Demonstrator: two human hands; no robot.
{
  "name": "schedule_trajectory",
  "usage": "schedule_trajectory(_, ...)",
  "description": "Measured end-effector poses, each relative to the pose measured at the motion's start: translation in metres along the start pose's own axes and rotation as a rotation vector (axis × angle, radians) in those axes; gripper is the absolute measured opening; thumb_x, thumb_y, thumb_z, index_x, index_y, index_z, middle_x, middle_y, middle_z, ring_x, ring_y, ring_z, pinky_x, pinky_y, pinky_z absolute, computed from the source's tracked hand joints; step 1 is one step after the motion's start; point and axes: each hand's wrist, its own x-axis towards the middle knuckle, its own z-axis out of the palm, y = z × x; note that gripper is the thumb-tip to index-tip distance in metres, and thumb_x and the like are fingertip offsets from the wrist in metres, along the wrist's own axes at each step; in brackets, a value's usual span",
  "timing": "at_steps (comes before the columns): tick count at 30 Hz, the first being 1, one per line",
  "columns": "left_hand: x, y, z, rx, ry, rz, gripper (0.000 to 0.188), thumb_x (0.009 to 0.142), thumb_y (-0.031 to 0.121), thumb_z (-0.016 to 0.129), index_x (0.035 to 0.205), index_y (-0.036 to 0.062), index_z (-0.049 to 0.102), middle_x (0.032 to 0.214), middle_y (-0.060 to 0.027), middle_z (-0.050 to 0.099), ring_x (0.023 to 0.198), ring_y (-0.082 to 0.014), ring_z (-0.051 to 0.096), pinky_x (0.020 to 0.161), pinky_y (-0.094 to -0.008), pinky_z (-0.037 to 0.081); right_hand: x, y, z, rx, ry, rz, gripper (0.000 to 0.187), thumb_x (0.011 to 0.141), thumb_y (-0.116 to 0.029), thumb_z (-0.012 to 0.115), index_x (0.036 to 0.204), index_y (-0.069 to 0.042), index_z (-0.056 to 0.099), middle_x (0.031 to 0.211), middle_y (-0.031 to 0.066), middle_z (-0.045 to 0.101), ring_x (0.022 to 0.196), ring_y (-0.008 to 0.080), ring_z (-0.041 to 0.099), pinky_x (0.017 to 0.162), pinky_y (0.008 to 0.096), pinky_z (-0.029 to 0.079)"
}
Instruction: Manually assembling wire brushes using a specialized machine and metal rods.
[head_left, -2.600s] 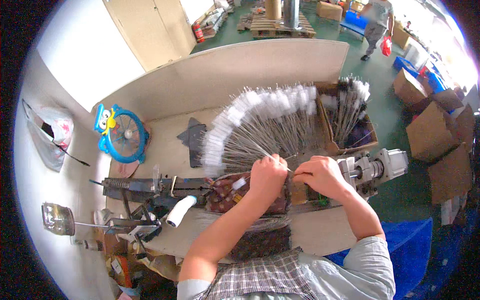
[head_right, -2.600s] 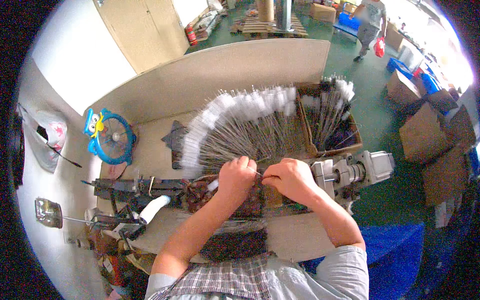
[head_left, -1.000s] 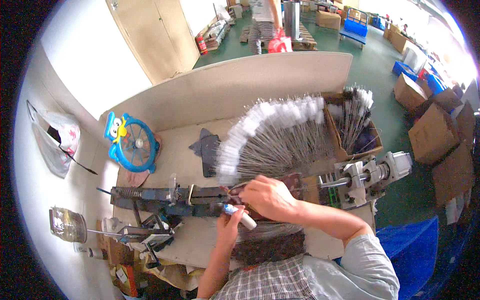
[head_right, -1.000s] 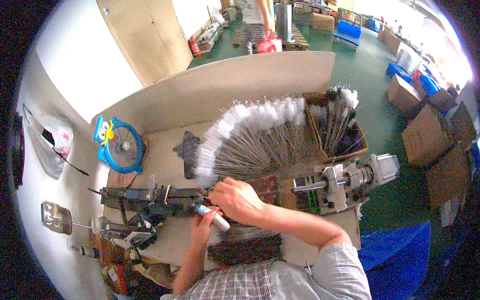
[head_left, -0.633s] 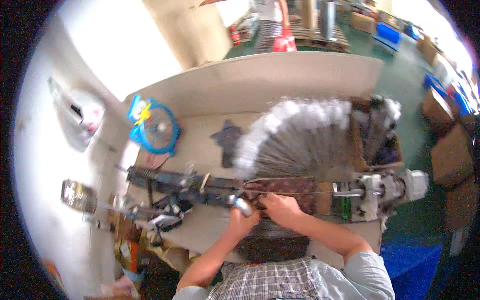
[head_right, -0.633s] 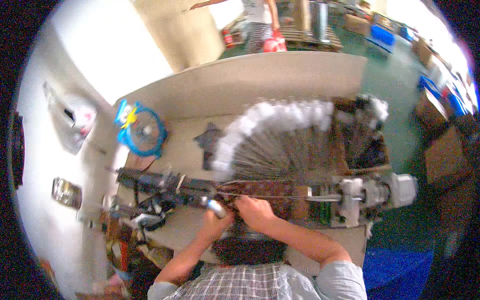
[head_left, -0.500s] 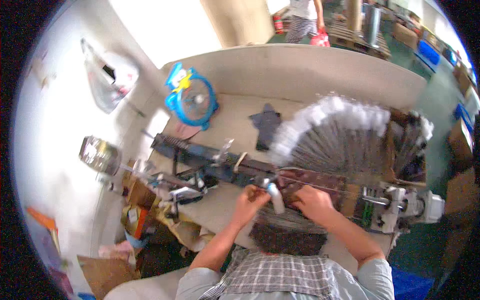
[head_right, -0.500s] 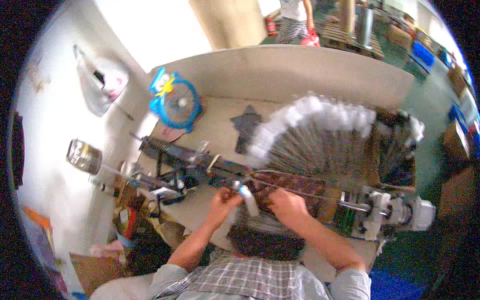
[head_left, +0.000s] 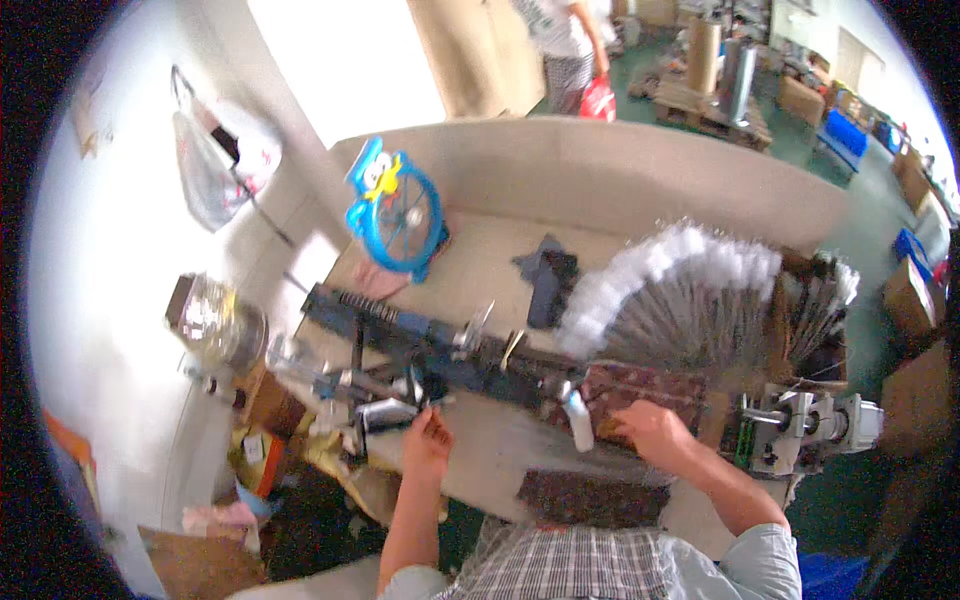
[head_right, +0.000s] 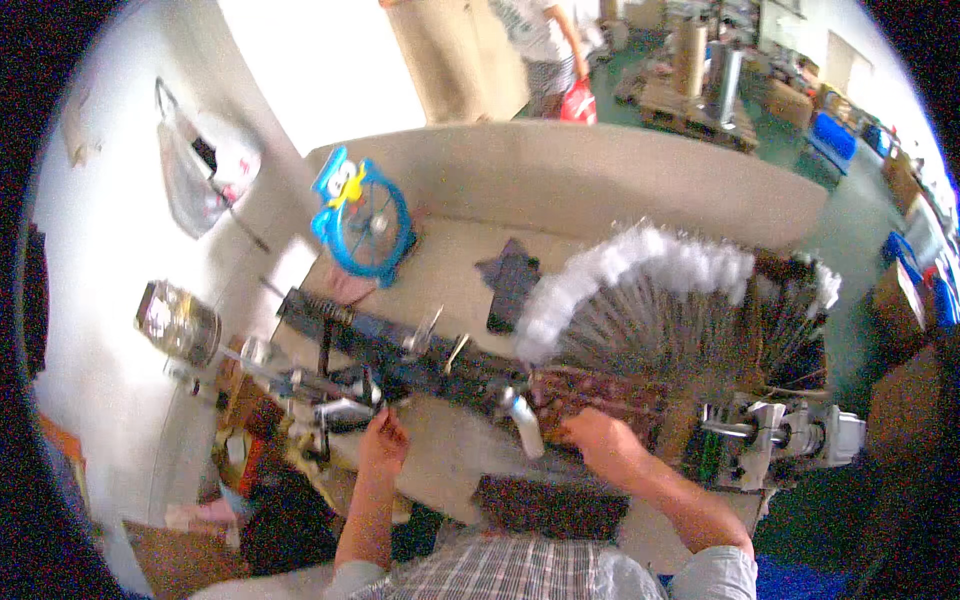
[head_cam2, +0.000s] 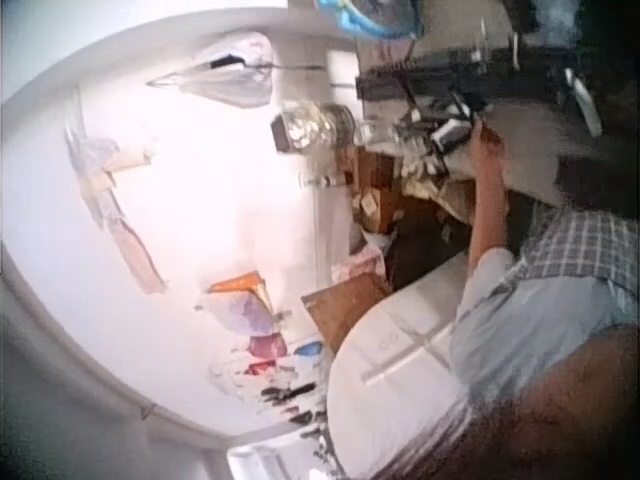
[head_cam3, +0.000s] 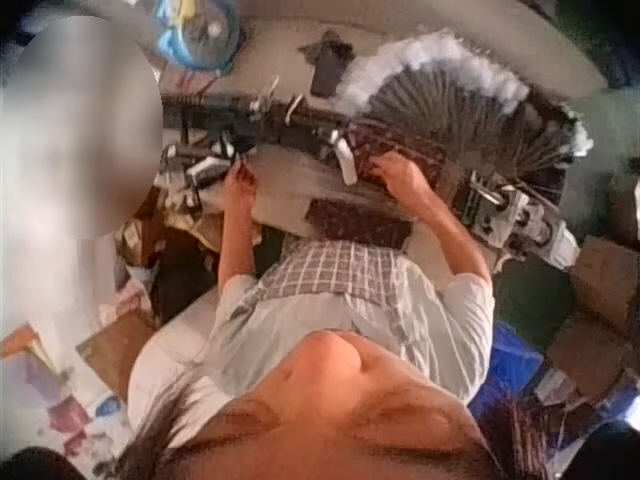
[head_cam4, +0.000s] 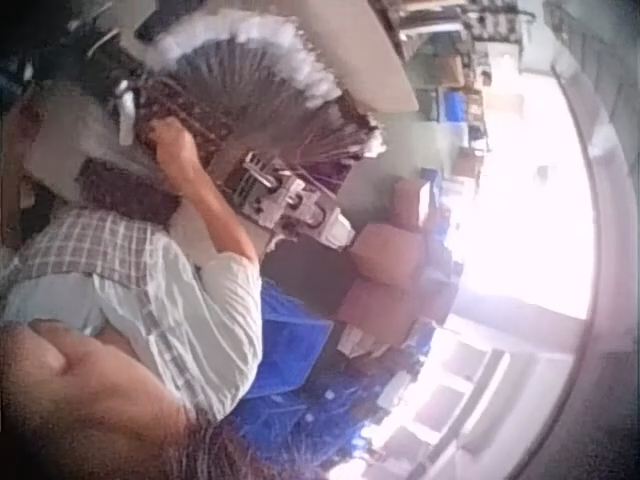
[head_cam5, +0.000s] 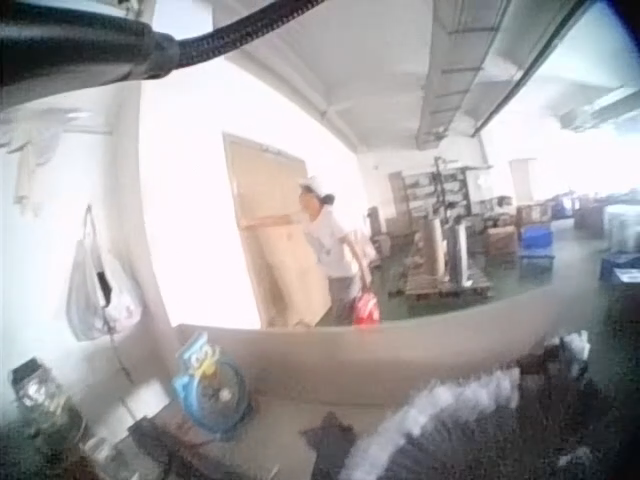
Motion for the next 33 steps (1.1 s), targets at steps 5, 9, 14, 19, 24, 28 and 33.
schedule_trajectory(5,-0.007,-0.007,0.003,-0.064,0.059,0.028,0.011,0.081,0.022,0.061,0.080,0.0112,0.058,0.070,0.0032,0.054,0.061,-0.0108,0.048,0.058,-0.0272,0.040,-0.009,-0.021,-0.026,0.039,-0.045,-0.007,0.038,0.072,-0.002,0.054,0.110,-0.002,0.056,0.098,0.0137,0.058,0.089,0.0321,0.059,0.076,0.0385,0.050)
schedule_trajectory(9,-0.017,-0.023,0.020,-0.103,0.164,0.113,0.009,0.081,0.019,0.058,0.078,0.0108,0.056,0.065,0.0019,0.051,0.058,-0.0101,0.046,0.057,-0.0272,0.039,-0.013,-0.027,-0.052,-0.020,0.145,-0.132,0.037,0.069,-0.003,0.059,0.105,-0.004,0.060,0.095,0.0108,0.062,0.085,0.0279,0.061,0.075,0.0358,0.050)
schedule_trajectory(14,-0.107,-0.062,0.096,0.850,-0.379,0.366,0.017,0.086,0.017,0.056,0.088,0.0005,0.060,0.072,-0.0033,0.058,0.066,-0.0120,0.053,0.062,-0.0268,0.043,0.000,-0.016,-0.075,-0.073,0.401,-0.055,0.018,0.071,-0.012,0.068,0.088,-0.006,0.067,0.081,0.0077,0.066,0.077,0.0240,0.062,0.067,0.0334,0.050)
schedule_trajectory(19,-0.115,-0.116,0.170,0.390,-0.585,0.035,0.019,0.089,0.017,0.057,0.095,-0.0002,0.061,0.078,-0.0039,0.061,0.065,-0.0097,0.054,0.061,-0.0229,0.044,-0.009,-0.005,-0.073,0.209,0.338,0.131,0.018,0.076,-0.017,0.066,0.089,-0.005,0.067,0.081,0.0110,0.066,0.076,0.0281,0.062,0.071,0.0358,0.050)
schedule_trajectory(24,-0.108,-0.141,0.183,0.418,-0.656,0.103,0.016,0.090,0.015,0.056,0.096,0.0001,0.061,0.080,-0.0040,0.062,0.064,-0.0067,0.052,0.057,-0.0206,0.042,-0.018,0.012,-0.078,0.123,0.350,0.119,0.019,0.077,-0.019,0.065,0.090,-0.006,0.067,0.085,0.0114,0.066,0.081,0.0285,0.063,0.074,0.0358,0.050)
schedule_trajectory(28,-0.110,-0.146,0.185,0.477,-0.661,0.139,0.015,0.090,0.013,0.056,0.096,0.0002,0.061,0.080,-0.0036,0.062,0.064,-0.0063,0.052,0.057,-0.0200,0.042,-0.022,0.019,-0.075,0.210,0.384,0.040,0.019,0.074,-0.015,0.067,0.089,-0.004,0.068,0.079,0.0106,0.065,0.072,0.0259,0.061,0.068,0.0335,0.049)
schedule_trajectory(33,-0.107,-0.155,0.190,0.561,-0.761,0.197,0.015,0.090,0.013,0.055,0.097,0.0007,0.061,0.081,-0.0025,0.062,0.064,-0.0056,0.051,0.057,-0.0196,0.041,-0.027,0.021,-0.080,0.186,0.333,0.119,0.019,0.077,-0.020,0.065,0.091,-0.007,0.068,0.084,0.0109,0.066,0.080,0.0284,0.062,0.074,0.0358,0.049)
